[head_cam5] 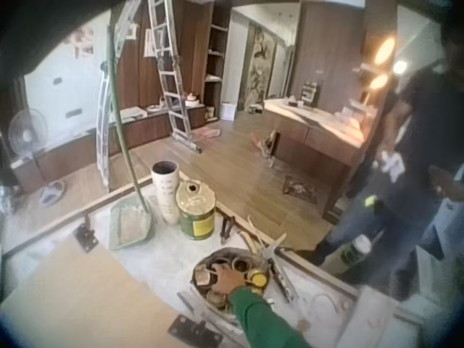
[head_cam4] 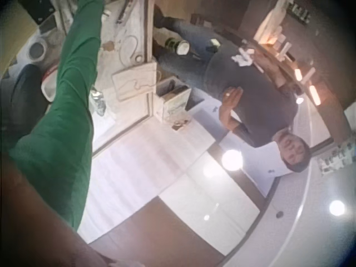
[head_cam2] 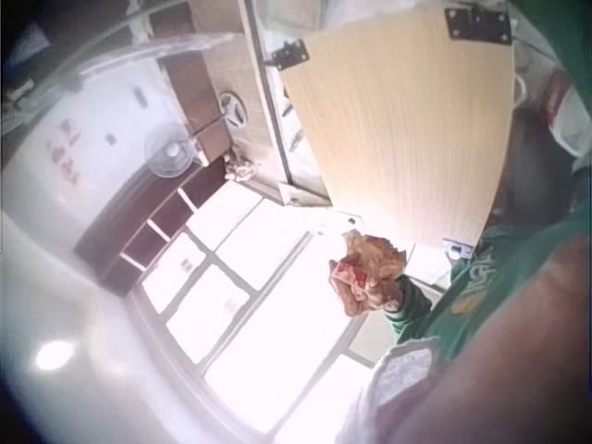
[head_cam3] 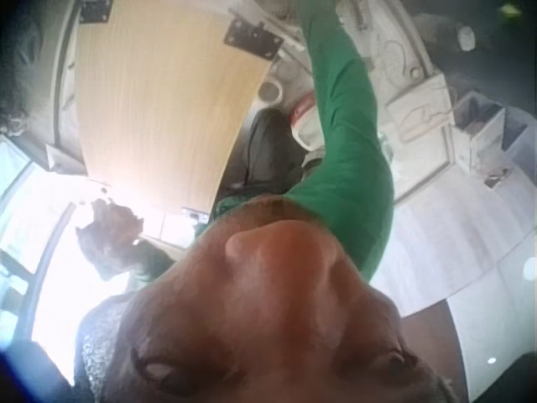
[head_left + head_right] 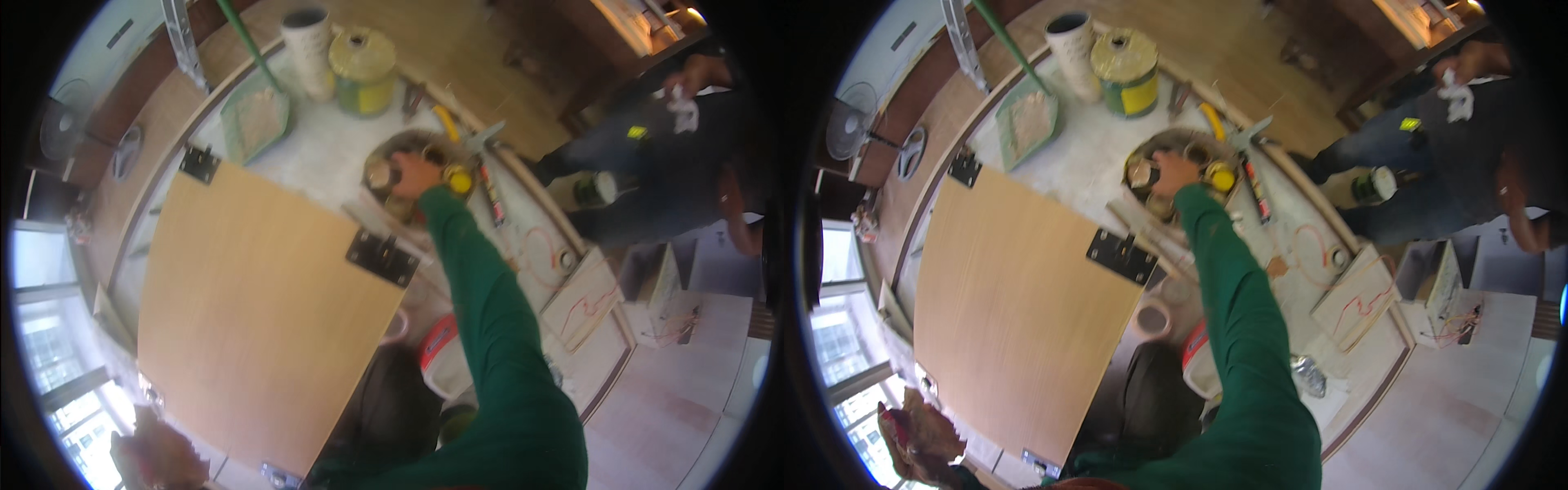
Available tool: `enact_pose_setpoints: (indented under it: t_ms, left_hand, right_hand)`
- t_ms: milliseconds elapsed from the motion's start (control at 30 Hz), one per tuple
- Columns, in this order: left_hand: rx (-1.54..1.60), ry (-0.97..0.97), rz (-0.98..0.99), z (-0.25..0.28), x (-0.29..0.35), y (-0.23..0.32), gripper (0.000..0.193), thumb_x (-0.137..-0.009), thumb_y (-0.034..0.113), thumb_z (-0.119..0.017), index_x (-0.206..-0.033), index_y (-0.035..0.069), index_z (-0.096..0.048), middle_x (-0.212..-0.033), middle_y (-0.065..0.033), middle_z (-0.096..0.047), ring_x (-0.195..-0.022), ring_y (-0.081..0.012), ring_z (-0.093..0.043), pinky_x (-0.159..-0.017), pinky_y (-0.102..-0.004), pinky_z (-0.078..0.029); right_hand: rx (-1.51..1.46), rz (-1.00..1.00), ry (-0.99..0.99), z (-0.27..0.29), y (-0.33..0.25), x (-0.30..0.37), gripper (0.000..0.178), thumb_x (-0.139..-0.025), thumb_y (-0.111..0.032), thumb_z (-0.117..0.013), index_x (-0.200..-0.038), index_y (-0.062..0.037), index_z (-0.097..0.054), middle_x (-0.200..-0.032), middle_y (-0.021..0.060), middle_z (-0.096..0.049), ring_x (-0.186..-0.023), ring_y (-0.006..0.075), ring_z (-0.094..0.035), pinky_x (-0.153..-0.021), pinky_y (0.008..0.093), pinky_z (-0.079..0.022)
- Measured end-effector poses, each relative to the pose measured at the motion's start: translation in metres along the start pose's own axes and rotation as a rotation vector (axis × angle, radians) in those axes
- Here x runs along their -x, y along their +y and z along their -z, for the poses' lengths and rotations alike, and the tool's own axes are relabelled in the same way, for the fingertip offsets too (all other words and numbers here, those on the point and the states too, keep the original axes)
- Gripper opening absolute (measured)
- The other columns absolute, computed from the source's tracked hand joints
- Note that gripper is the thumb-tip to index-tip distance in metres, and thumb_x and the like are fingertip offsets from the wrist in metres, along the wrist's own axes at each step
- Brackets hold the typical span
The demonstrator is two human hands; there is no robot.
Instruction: The person applies a finish to a wooden board using a brush and a small container, then wipes the surface with a cloth. The person also uses sandpaper to smooth the board and continues wiping it down.
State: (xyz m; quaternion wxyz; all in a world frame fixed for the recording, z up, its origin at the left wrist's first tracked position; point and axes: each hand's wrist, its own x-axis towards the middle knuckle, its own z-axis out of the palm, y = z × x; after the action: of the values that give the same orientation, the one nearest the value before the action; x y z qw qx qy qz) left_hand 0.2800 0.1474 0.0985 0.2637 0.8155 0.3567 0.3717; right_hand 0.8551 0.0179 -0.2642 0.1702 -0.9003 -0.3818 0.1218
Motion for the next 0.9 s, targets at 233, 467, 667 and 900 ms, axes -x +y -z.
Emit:
enact_pose_setpoints:
  t_ms: [233,467,667,900]
  left_hand:
    - [0.163,0.032,-0.02,-0.029,-0.012,0.008,0.069,-0.092,0.031,-0.074,-0.125,-0.023,-0.049,-0.081,-0.0277,-0.061,-0.064,-0.0307,-0.06,-0.054,-0.0409,-0.052]
    - [0.254,0.084,-0.038,-0.034,-0.018,0.023,0.067,-0.09,0.025,-0.079,-0.124,-0.024,-0.047,-0.067,-0.0265,-0.062,-0.048,-0.0281,-0.059,-0.041,-0.0376,-0.052]
    - [0.158,0.031,-0.083,-0.032,-0.02,0.001,0.056,-0.095,0.027,-0.07,-0.127,-0.015,-0.051,-0.072,-0.0224,-0.066,-0.051,-0.0248,-0.062,-0.043,-0.0354,-0.053]
    - [-0.057,0.008,-0.226,-0.012,-0.017,-0.015,0.044,-0.102,0.03,-0.059,-0.13,-0.004,-0.057,-0.078,-0.0176,-0.071,-0.054,-0.0208,-0.064,-0.046,-0.0327,-0.053]
  right_hand:
    - [0.048,-0.1,-0.126,0.022,0.0,0.005,0.083,-0.068,-0.034,-0.083,-0.145,-0.0194,-0.052,-0.135,0.0168,-0.058,-0.116,0.0399,-0.065,-0.095,0.0484,-0.056]
    - [-0.013,-0.162,-0.021,0.041,0.006,0.008,0.074,-0.066,-0.037,-0.085,-0.135,-0.0232,-0.061,-0.129,0.0168,-0.06,-0.111,0.0378,-0.066,-0.095,0.0457,-0.055]
    - [-0.07,-0.218,0.093,0.049,0.037,0.017,0.067,-0.061,-0.042,-0.088,-0.12,-0.0185,-0.065,-0.113,0.0164,-0.067,-0.102,0.0373,-0.069,-0.09,0.0475,-0.056]
    - [-0.248,-0.346,0.21,0.082,0.024,0.019,0.074,-0.064,-0.049,-0.091,-0.122,-0.0138,-0.062,-0.11,0.0163,-0.074,-0.102,0.0371,-0.071,-0.089,0.0479,-0.055]
